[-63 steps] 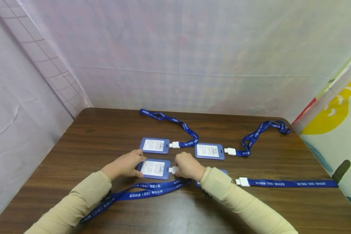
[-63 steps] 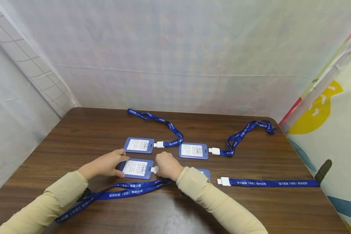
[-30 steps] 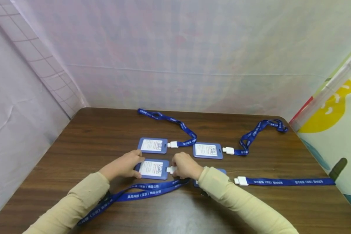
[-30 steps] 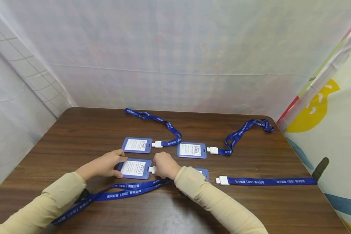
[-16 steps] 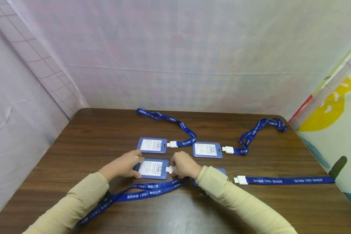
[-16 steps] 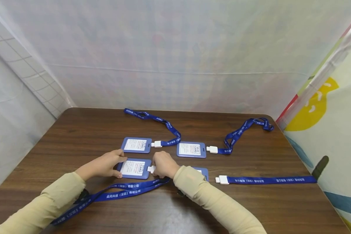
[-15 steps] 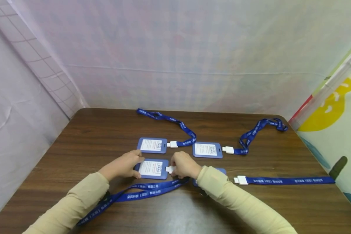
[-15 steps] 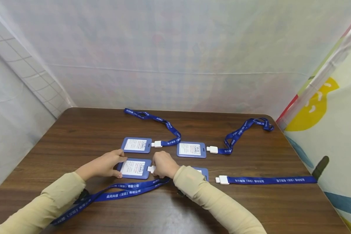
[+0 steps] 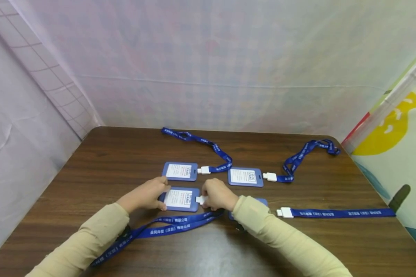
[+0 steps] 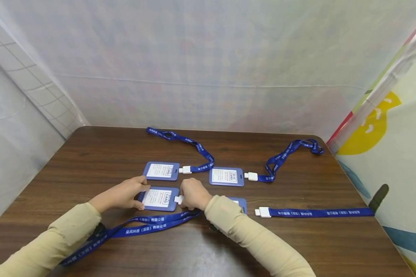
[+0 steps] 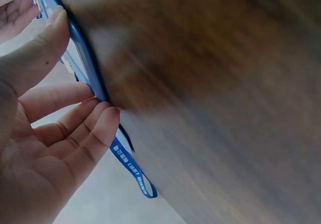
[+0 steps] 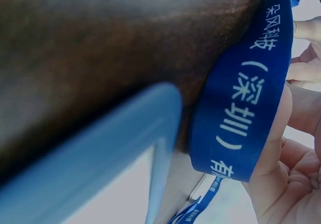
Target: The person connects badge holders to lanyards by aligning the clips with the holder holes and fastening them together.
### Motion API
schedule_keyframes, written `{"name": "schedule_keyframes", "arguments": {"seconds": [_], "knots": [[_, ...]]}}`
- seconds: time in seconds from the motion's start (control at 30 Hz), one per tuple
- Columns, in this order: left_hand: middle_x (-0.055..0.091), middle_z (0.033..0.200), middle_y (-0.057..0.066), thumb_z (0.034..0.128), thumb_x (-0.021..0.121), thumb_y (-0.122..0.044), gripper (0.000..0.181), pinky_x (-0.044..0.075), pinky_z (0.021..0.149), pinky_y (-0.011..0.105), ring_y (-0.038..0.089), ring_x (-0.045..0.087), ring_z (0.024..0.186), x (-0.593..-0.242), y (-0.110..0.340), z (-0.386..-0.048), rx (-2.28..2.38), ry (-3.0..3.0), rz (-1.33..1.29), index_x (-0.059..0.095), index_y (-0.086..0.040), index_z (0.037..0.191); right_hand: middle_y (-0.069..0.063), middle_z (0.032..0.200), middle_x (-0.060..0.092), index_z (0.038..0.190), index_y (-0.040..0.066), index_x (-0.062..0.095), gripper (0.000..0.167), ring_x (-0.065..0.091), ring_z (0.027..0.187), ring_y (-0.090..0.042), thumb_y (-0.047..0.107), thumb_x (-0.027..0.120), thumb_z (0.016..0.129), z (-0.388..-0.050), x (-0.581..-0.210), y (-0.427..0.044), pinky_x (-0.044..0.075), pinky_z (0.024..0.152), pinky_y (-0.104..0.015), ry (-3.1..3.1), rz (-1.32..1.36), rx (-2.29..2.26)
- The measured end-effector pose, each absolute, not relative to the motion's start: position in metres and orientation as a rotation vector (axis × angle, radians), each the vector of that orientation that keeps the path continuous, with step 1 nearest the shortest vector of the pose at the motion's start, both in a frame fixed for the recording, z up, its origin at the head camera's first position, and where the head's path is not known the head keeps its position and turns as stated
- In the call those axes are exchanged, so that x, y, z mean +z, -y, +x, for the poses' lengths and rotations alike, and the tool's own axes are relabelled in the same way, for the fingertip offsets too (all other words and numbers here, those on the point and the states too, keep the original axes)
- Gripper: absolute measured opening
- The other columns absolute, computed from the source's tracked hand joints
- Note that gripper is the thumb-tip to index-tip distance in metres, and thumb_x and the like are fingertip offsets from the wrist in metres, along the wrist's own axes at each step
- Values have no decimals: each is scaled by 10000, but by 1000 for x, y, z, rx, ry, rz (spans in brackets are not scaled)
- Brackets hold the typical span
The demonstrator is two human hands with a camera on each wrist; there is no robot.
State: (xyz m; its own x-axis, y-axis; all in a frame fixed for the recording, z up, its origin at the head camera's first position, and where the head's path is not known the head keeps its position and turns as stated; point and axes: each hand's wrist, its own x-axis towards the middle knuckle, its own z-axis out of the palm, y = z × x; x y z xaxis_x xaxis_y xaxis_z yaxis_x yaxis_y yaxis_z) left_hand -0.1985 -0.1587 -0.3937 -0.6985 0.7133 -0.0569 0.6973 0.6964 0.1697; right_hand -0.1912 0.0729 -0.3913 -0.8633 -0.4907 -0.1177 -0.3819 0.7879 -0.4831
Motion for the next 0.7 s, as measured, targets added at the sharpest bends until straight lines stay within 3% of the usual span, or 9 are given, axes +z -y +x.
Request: {"name": "schedule_keyframes", "arguments": {"seconds": [0.43, 0.7], "knots": [[517, 875, 123, 655, 798, -293, 564, 491, 719, 372, 227, 516, 775, -392, 158, -197, 184, -2776, 1138, 619, 102, 1015, -17, 572, 580, 683, 34, 643, 151, 493, 346, -35, 45, 788, 640, -191, -391, -72, 436, 372, -159, -2746, -684, -653], [515, 873, 119, 655, 797, -283, 531, 489, 719, 367, 222, 513, 770, -390, 157, -197, 185, -2775, 1161, 625, 86, 996, 13, 566, 583, 666, 64, 652, 153, 486, 351, -27, 82, 799, 629, -193, -392, -70, 432, 473, -145, -2775, -724, -608]]}}
